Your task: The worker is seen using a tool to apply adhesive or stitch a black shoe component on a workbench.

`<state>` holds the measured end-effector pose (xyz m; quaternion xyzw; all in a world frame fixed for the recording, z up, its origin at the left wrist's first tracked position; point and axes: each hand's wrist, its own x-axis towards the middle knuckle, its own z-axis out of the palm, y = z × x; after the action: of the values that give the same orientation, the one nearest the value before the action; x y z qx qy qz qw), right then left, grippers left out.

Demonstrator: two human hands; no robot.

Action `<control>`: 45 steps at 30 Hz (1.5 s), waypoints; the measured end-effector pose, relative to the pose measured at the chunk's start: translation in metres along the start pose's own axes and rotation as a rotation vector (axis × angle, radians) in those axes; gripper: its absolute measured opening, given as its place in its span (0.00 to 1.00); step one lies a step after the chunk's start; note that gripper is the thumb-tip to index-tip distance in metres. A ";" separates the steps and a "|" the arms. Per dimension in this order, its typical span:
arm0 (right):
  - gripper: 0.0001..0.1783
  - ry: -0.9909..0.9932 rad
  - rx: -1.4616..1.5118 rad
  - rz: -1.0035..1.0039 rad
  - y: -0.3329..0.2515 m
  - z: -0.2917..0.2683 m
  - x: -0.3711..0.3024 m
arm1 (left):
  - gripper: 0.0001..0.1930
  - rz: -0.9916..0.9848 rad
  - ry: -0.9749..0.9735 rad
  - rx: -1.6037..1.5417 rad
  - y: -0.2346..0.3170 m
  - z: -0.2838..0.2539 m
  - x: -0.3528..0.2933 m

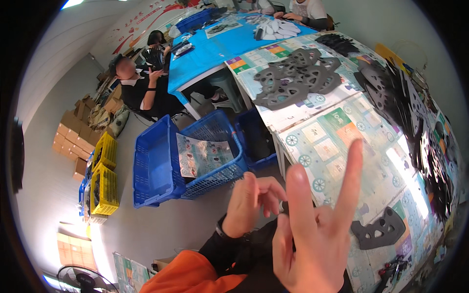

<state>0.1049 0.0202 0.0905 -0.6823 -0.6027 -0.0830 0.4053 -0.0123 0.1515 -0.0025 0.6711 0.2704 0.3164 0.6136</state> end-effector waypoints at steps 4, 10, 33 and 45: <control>0.41 0.065 0.147 -0.014 -0.014 -0.001 -0.006 | 0.39 0.071 0.068 0.106 0.003 0.008 0.001; 0.40 -0.443 0.231 0.059 -0.020 0.012 -0.008 | 0.29 0.187 0.083 0.158 0.011 0.012 -0.001; 0.71 0.333 0.346 -0.281 0.025 0.028 -0.057 | 0.56 0.424 0.003 0.235 -0.041 0.005 -0.027; 0.37 0.099 0.760 0.483 0.040 0.012 -0.068 | 0.35 0.220 -0.081 0.148 -0.051 0.028 -0.040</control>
<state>0.1183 -0.0213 0.0235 -0.6014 -0.3938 0.2084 0.6631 -0.0156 0.1083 -0.0580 0.7523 0.1927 0.3334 0.5346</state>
